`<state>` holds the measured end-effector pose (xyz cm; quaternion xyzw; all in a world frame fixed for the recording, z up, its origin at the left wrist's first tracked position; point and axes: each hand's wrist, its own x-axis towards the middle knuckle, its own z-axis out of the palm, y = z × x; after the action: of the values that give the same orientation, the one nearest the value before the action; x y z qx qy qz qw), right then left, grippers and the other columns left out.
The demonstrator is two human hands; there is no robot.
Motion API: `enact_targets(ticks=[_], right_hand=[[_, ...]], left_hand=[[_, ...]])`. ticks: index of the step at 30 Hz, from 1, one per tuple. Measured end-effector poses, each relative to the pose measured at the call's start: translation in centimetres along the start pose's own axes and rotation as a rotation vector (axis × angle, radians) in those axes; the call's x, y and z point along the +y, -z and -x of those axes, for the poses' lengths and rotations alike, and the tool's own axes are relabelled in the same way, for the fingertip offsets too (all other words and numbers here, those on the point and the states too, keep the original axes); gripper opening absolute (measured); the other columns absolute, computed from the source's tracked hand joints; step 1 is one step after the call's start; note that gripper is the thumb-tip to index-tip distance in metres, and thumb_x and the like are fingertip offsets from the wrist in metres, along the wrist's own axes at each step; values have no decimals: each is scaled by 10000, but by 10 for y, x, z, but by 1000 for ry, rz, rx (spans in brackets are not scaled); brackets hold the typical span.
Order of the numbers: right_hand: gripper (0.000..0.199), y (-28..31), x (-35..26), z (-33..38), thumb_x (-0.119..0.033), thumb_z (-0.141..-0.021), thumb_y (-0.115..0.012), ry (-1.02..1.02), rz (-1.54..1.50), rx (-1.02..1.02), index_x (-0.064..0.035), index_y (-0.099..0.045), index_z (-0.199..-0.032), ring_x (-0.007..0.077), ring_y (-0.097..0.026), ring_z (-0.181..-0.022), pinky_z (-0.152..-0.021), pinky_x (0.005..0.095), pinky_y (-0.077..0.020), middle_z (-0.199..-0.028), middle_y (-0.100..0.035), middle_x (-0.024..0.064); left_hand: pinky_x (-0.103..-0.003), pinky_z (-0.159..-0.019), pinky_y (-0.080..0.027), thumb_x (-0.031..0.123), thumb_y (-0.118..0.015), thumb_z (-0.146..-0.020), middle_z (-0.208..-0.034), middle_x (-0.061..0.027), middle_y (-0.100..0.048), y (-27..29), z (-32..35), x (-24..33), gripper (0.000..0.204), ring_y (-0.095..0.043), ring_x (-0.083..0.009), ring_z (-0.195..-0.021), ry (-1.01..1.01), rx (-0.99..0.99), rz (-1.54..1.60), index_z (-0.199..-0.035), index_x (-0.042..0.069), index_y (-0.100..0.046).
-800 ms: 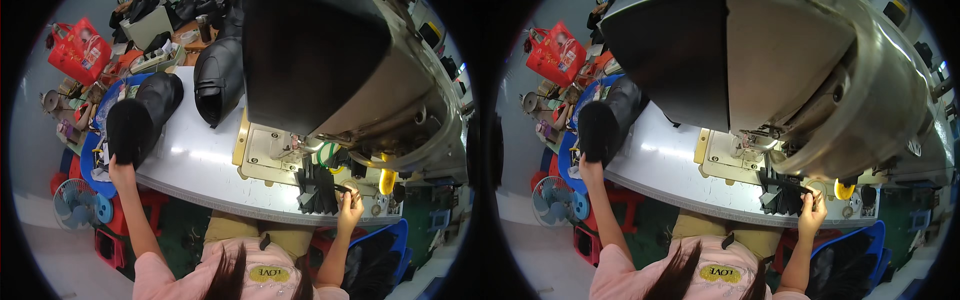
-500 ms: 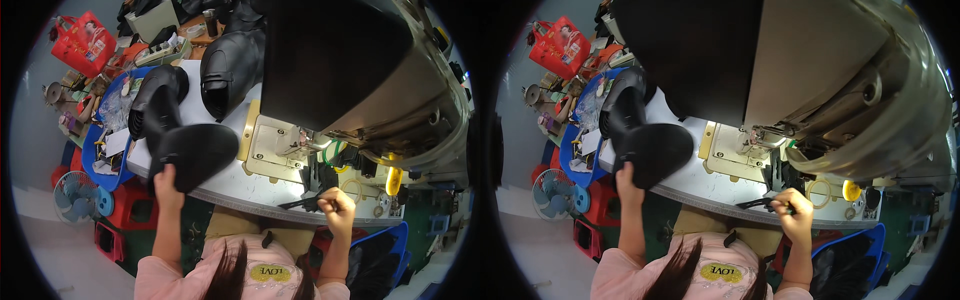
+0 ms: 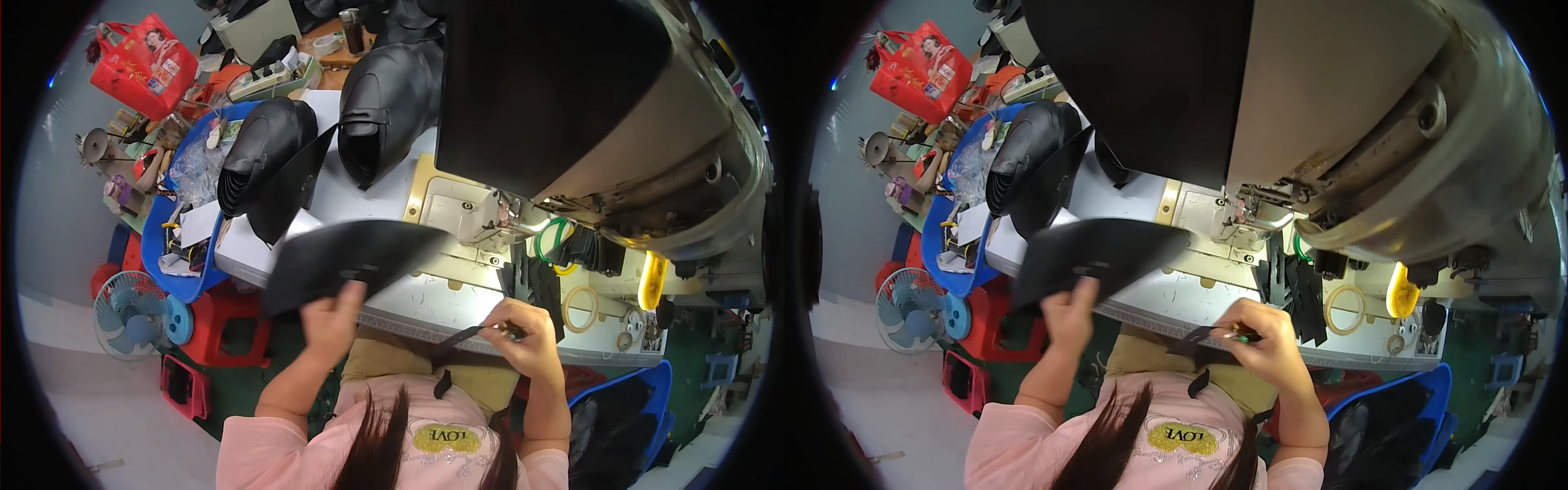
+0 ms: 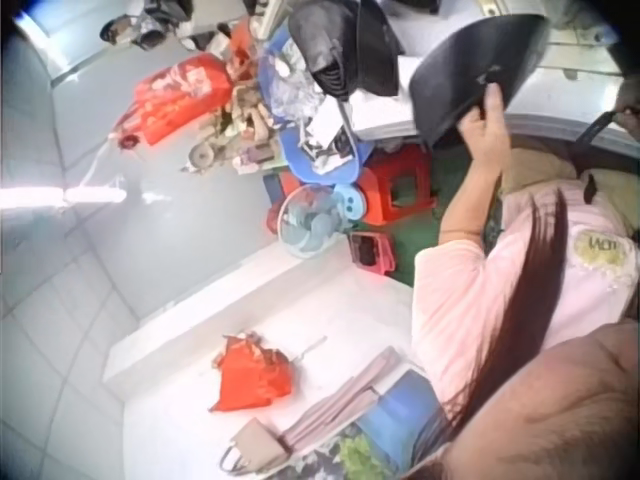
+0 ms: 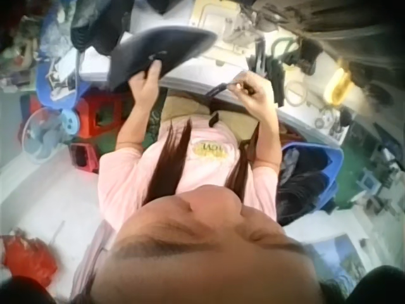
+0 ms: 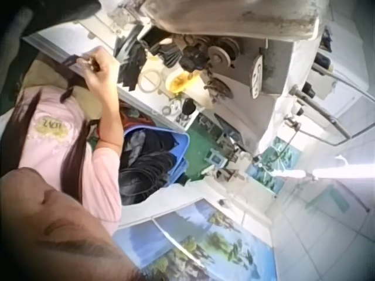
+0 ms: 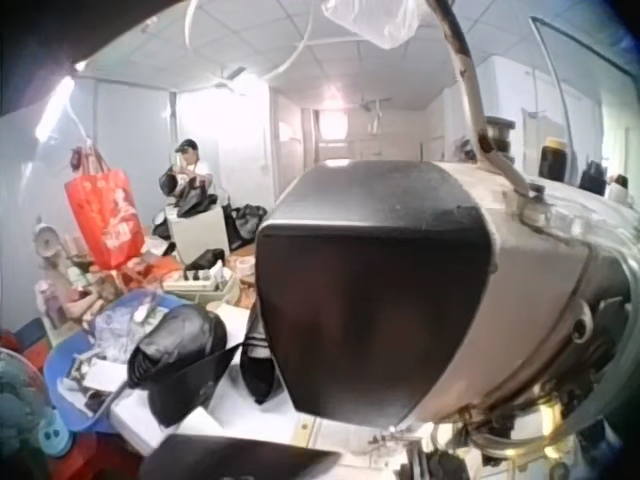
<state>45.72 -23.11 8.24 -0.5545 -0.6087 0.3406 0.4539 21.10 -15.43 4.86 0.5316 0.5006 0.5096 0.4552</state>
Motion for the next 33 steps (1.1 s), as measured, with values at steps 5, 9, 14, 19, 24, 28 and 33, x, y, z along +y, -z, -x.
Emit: enact_targets(ticks=[5,9,14,19,24,28,33], right_hand=[[105,-7,-16,-12,23,-673,-707,3,109,9,3,-614,-718,108,-546,-546,-507,229,-421,-653,-606,59],[106,-7,-6,-14,-12,-696,-718,-140,140,100,19,-620,-722,87,-578,-576,-545,217,-455,-642,-625,58],[121,-11,2,-17,-39,-700,-724,-139,154,143,21,-623,-727,74,-537,-541,-514,218,-425,-604,-602,53],[122,-11,3,-19,-55,-714,-718,-173,201,112,21,-624,-731,74,-515,-515,-492,219,-404,-575,-585,52],[119,-12,9,-19,-56,-722,-710,-202,165,115,27,-626,-735,81,-502,-497,-480,232,-397,-565,-583,64],[167,-14,9,-19,-116,-723,-723,-190,188,129,22,-631,-734,156,-540,-506,-501,267,-424,-613,-604,110],[174,-17,9,-18,-120,-715,-734,-198,185,135,17,-629,-733,190,-577,-530,-528,272,-454,-636,-617,130]], left_hand=[[-207,-587,-415,156,-578,-893,-729,46,-592,-54,13,-5,201,-481,-31,-655,69,-546,84,-879,-36,-638],[-209,-619,-426,172,-563,-906,-780,34,-599,-65,14,-5,209,-490,-33,-703,307,-667,180,-927,-25,-629],[-216,-698,-436,182,-558,-909,-903,2,-611,-68,13,-10,248,-503,-42,-798,280,-679,251,-1031,-31,-595],[-240,-774,-437,196,-579,-895,-973,-25,-612,-66,10,-11,278,-516,-62,-867,264,-705,183,-1065,-24,-581],[-247,-800,-441,184,-612,-870,-1013,-37,-611,-65,11,-5,303,-530,-75,-902,263,-734,166,-1090,-22,-574],[-250,-797,-451,131,-620,-858,-1021,-34,-611,-67,10,-3,290,-543,-81,-910,275,-728,159,-1096,-28,-573],[-233,-768,-455,128,-639,-844,-996,-31,-627,-67,8,-5,273,-552,-70,-886,301,-716,63,-1065,-26,-597]])
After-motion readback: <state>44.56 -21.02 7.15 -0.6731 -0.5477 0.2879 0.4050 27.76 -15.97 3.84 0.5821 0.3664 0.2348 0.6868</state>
